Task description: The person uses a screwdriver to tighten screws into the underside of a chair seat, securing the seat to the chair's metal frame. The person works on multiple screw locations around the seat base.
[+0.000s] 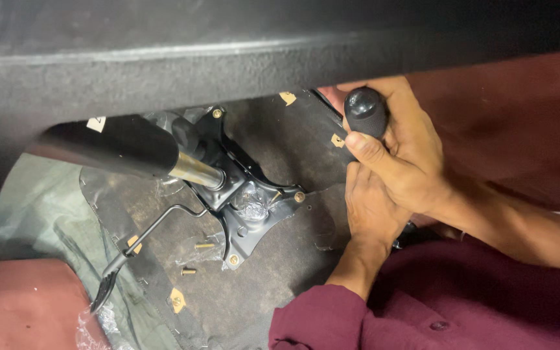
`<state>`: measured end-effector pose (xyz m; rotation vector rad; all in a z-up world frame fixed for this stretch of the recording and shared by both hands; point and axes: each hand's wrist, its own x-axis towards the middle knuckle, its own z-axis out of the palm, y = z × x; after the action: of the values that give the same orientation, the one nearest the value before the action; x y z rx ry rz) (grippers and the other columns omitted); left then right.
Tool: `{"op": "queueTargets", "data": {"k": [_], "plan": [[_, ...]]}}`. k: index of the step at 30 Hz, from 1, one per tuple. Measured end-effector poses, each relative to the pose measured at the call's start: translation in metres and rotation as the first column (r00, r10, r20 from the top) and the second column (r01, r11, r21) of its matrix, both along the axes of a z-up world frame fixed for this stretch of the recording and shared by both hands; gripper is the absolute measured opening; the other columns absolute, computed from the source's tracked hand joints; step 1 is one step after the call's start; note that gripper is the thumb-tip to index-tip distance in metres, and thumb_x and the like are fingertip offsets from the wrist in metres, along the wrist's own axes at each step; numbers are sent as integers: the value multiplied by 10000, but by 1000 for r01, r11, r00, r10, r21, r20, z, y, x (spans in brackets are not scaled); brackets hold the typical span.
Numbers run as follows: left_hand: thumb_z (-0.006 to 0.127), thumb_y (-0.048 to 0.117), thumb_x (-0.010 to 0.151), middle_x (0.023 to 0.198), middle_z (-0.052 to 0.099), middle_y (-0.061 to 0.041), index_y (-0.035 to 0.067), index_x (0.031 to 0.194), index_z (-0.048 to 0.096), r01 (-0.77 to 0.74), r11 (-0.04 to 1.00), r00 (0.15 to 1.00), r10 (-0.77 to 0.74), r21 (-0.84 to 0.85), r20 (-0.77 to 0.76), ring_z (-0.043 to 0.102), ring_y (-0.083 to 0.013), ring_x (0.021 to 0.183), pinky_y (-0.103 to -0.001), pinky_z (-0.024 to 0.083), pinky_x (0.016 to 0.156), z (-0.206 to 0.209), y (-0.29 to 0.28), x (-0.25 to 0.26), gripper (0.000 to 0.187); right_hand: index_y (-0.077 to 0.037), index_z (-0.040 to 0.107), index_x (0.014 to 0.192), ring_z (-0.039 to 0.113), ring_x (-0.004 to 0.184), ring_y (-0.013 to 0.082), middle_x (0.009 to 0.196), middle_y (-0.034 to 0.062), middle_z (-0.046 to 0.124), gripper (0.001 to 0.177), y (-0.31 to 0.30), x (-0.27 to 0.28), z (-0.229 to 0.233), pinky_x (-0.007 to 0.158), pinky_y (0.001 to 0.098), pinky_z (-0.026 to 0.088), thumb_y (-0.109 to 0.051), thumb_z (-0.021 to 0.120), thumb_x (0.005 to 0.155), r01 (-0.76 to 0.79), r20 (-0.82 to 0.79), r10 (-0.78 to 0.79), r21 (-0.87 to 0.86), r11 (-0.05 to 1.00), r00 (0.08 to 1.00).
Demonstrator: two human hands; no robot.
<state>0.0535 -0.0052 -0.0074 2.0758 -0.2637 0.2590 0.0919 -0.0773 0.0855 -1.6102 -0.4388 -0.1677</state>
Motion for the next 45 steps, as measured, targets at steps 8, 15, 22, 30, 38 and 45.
{"op": "queueTargets", "data": {"k": [8, 15, 22, 30, 38, 45], "plan": [[642, 125, 802, 1067, 642, -159, 3, 1010, 651, -9, 998, 1000, 10, 63, -13, 556, -374, 1047, -471, 479, 968, 5, 5, -13, 241, -26, 447, 1461, 582, 994, 99, 1130, 73, 598, 481, -12, -4, 28, 886, 246, 523, -111, 668, 1043, -34, 110, 59, -220, 975, 992], [618, 93, 811, 1063, 641, -171, -19, 1074, 698, -72, 979, 997, 66, 190, 38, 550, -365, 1074, -445, 484, 984, 12, 24, -20, 297, -22, 452, 1444, 644, 1008, 108, 1109, 78, 649, 495, -28, -2, 38, 886, 238, 542, -5, 740, 1041, 63, 225, 10, -315, 947, 974], [666, 127, 790, 1137, 649, -164, 0, 1118, 712, -248, 904, 962, 187, 348, 201, 543, -368, 1083, -468, 459, 967, 19, 94, -25, 354, -13, 427, 1428, 638, 1066, 113, 1147, 89, 635, 476, -22, -4, 31, 964, 235, 559, 62, 718, 1059, 10, 143, 13, -160, 987, 990], [680, 76, 785, 1204, 626, -151, 19, 1152, 712, -329, 889, 940, 277, 320, 198, 534, -372, 1212, -474, 444, 1034, 20, 136, -75, 373, -24, 448, 1396, 634, 1017, 102, 1129, 85, 637, 428, -3, -23, 28, 912, 220, 564, 64, 696, 1058, -64, 93, 75, -123, 990, 993], [660, -22, 727, 1221, 611, -131, 23, 1174, 699, -431, 877, 897, 391, 209, 207, 533, -352, 1214, -461, 447, 1061, 19, 153, -128, 450, -4, 457, 1382, 661, 1053, 117, 1130, 85, 632, 420, 3, -46, 17, 972, 220, 585, 46, 718, 1057, -64, 5, 65, -80, 995, 998], [599, -105, 710, 1215, 610, -114, 62, 1179, 695, -685, 687, 726, 615, 243, 308, 523, -338, 1213, -468, 429, 1072, 15, 193, -166, 507, 24, 453, 1383, 677, 1107, 154, 1164, 76, 596, 398, 8, -55, 9, 1016, 257, 612, 48, 714, 1083, -78, -5, 78, -105, 991, 997]]}}
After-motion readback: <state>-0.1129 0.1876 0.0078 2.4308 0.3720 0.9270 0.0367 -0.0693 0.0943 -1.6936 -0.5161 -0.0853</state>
